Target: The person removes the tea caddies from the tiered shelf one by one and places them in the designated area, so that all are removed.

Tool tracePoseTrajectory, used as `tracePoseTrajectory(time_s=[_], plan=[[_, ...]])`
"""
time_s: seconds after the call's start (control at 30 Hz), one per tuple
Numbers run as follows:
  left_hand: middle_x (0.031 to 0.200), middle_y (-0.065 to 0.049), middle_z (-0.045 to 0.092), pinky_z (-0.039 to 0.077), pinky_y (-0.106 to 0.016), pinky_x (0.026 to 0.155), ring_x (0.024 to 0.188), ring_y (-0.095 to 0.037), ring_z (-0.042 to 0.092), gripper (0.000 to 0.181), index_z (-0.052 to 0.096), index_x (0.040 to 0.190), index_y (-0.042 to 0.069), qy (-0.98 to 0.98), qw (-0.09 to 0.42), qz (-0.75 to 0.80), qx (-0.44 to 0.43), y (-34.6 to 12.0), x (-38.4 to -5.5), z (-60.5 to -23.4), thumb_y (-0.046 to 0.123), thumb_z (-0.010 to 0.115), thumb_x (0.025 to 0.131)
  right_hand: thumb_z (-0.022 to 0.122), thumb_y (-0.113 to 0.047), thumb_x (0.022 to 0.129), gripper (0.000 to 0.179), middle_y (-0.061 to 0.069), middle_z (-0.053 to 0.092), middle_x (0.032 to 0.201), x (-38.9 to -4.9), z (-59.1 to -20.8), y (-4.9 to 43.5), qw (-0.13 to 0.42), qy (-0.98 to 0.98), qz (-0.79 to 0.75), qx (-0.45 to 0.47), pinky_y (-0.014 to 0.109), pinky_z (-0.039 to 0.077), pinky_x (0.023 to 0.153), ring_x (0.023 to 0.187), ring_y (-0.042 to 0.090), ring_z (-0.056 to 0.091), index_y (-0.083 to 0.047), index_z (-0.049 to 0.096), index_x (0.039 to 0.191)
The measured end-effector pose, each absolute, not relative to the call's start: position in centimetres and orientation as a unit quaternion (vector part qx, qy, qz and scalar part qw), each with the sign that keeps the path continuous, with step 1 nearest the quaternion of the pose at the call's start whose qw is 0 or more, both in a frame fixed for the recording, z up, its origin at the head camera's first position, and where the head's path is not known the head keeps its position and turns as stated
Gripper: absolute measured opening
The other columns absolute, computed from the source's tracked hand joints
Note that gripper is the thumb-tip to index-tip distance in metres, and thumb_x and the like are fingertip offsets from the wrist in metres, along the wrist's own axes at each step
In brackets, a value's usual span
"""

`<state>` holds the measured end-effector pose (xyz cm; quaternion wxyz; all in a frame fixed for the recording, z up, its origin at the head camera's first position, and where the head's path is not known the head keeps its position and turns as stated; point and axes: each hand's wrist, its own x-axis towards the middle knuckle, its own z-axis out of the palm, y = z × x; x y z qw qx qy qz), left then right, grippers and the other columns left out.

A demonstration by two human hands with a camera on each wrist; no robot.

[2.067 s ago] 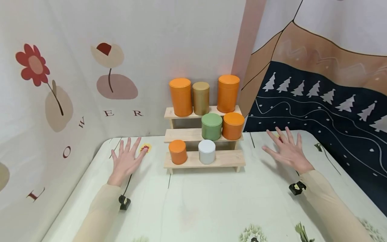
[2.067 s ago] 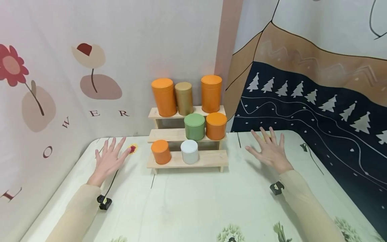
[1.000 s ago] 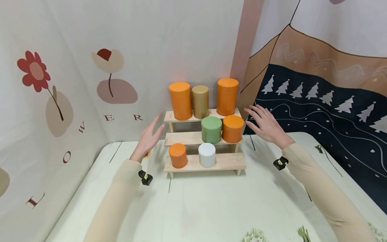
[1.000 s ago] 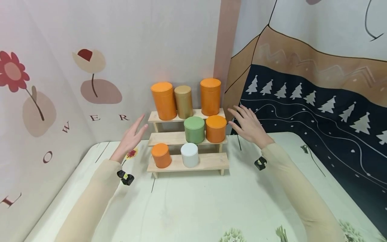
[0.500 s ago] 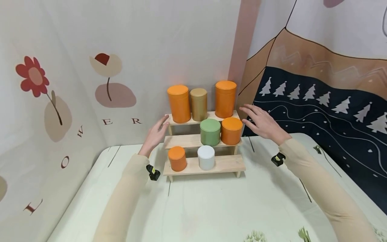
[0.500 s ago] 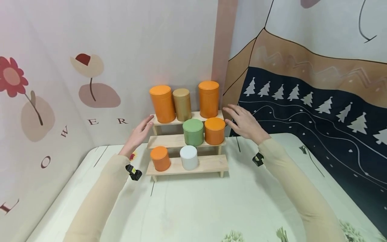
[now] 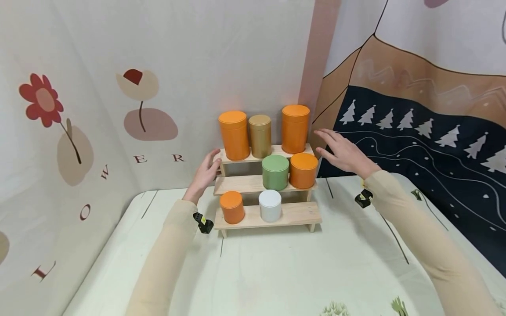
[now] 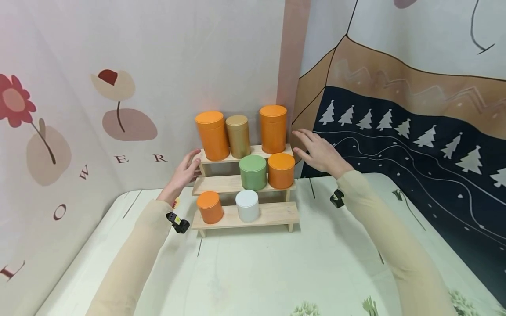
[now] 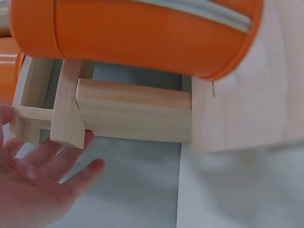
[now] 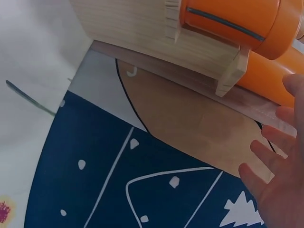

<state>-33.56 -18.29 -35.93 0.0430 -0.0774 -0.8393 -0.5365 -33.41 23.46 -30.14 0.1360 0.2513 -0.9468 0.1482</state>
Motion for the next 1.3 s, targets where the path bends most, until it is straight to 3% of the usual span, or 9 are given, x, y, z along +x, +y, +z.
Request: tracePoseTrajectory(time_s=[0.4, 0.63, 0.87, 1.3], plan=[[0.151, -0.015, 0.034, 0.048, -0.053, 0.091, 0.123, -0.039, 0.050, 0.051, 0.031, 0.151, 0.029, -0.823, 0.045, -0.563, -0.059, -18.1, -33.5, -36.2, 0.043, 0.041, 0.103, 0.048, -0.034, 0.102, 0.063, 0.024, 0.023, 0.153, -34.9, -27.7, 23.1, 0.137, -0.949, 0.157, 0.239, 0.061, 0.026, 0.107, 0.136, 0.043, 0.026, -0.004, 0.024, 0.152], [0.153, -0.012, 0.030, 0.050, -0.054, 0.087, 0.125, -0.040, 0.048, 0.051, 0.032, 0.150, 0.029, -0.819, 0.049, -0.569, -0.059, -18.2, -33.6, -36.7, 0.043, 0.042, 0.103, 0.054, -0.038, 0.098, 0.074, 0.019, 0.019, 0.156, -35.5, -26.7, 22.0, 0.135, -0.935, 0.209, 0.254, 0.061, 0.026, 0.107, 0.138, 0.039, 0.025, -0.009, 0.017, 0.155], [0.153, -0.011, 0.032, 0.054, -0.050, 0.077, 0.122, -0.041, 0.050, 0.051, 0.034, 0.150, 0.030, -0.818, 0.052, -0.570, -0.056, -18.4, -33.5, -36.8, 0.045, 0.042, 0.102, 0.060, -0.036, 0.095, 0.082, 0.021, 0.022, 0.153, -35.9, -25.8, 20.3, 0.132, -0.913, 0.284, 0.260, 0.058, 0.023, 0.110, 0.137, 0.037, 0.027, -0.006, 0.012, 0.155], [0.152, -0.012, 0.033, 0.053, -0.054, 0.078, 0.119, -0.041, 0.053, 0.050, 0.037, 0.148, 0.028, -0.816, 0.058, -0.572, -0.061, -18.5, -33.6, -36.8, 0.045, 0.044, 0.102, 0.062, -0.035, 0.094, 0.080, 0.023, 0.032, 0.144, -36.9, -25.3, 18.3, 0.129, -0.879, 0.400, 0.226, 0.046, 0.039, 0.101, 0.116, 0.035, 0.043, -0.003, 0.018, 0.153]])
